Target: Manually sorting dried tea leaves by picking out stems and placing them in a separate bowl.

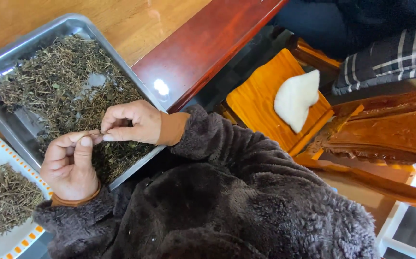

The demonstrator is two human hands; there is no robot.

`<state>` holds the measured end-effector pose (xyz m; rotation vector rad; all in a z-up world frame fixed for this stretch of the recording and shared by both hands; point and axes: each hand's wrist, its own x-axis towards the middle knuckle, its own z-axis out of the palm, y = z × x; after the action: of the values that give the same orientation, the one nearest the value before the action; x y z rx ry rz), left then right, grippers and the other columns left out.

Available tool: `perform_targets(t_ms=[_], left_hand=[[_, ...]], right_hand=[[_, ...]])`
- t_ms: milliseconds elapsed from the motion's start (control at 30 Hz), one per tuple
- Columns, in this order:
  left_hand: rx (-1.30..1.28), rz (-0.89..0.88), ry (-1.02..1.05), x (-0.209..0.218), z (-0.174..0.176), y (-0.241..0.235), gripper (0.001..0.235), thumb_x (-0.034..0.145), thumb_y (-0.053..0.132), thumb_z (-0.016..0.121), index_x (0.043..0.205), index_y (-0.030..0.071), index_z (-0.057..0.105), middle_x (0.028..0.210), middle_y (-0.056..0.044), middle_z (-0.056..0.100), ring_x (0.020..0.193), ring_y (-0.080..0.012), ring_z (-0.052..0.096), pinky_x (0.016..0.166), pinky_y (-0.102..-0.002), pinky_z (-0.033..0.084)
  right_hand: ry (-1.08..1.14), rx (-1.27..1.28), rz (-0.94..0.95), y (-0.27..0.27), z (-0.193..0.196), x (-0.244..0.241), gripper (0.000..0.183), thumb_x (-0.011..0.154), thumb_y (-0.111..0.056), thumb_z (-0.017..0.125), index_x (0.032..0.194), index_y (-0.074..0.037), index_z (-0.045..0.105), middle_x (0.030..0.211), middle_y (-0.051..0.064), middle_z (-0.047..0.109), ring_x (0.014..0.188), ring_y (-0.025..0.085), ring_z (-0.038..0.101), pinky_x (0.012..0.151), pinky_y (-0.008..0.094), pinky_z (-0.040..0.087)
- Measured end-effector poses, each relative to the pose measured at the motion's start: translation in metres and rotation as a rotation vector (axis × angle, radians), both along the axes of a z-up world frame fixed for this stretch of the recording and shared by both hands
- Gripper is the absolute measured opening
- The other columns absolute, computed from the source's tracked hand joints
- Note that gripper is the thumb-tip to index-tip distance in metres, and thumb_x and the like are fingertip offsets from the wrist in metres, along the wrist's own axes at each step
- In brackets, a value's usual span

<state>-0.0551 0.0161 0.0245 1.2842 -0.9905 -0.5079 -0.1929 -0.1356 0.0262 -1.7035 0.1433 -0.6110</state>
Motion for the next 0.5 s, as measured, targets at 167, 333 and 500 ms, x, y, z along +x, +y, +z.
perform_targets(t_ms=[167, 333, 500], left_hand=[[-0.019, 0.03, 0.011, -0.002, 0.001, -0.001, 0.008, 0.114, 0.005, 0.061, 0.116, -0.002, 0.06, 0.111, -0.021, 0.071, 0.095, -0.024, 0.072, 0.094, -0.032, 0.061], [-0.063, 0.048, 0.034, -0.001, 0.003, -0.002, 0.012, 0.115, 0.009, 0.061, 0.114, -0.002, 0.057, 0.106, -0.022, 0.07, 0.096, -0.0269, 0.072, 0.097, -0.036, 0.062], [-0.053, 0.052, 0.031, -0.001, 0.003, -0.001, 0.011, 0.115, 0.008, 0.061, 0.113, -0.002, 0.057, 0.104, -0.022, 0.07, 0.094, -0.0263, 0.071, 0.095, -0.035, 0.061]], right_hand=[[-0.005, -0.128, -0.03, 0.0, 0.009, 0.0, 0.01, 0.098, -0.025, 0.065, 0.101, -0.015, 0.066, 0.086, -0.005, 0.066, 0.075, 0.009, 0.059, 0.07, 0.026, 0.05], [-0.054, -0.448, -0.115, -0.002, 0.013, 0.003, 0.021, 0.093, -0.039, 0.069, 0.097, -0.019, 0.064, 0.082, -0.004, 0.065, 0.07, 0.014, 0.063, 0.07, 0.032, 0.051], [-0.129, -0.484, -0.118, -0.002, 0.011, 0.009, 0.022, 0.101, -0.035, 0.055, 0.091, -0.017, 0.063, 0.079, -0.003, 0.065, 0.068, 0.017, 0.063, 0.071, 0.036, 0.051]])
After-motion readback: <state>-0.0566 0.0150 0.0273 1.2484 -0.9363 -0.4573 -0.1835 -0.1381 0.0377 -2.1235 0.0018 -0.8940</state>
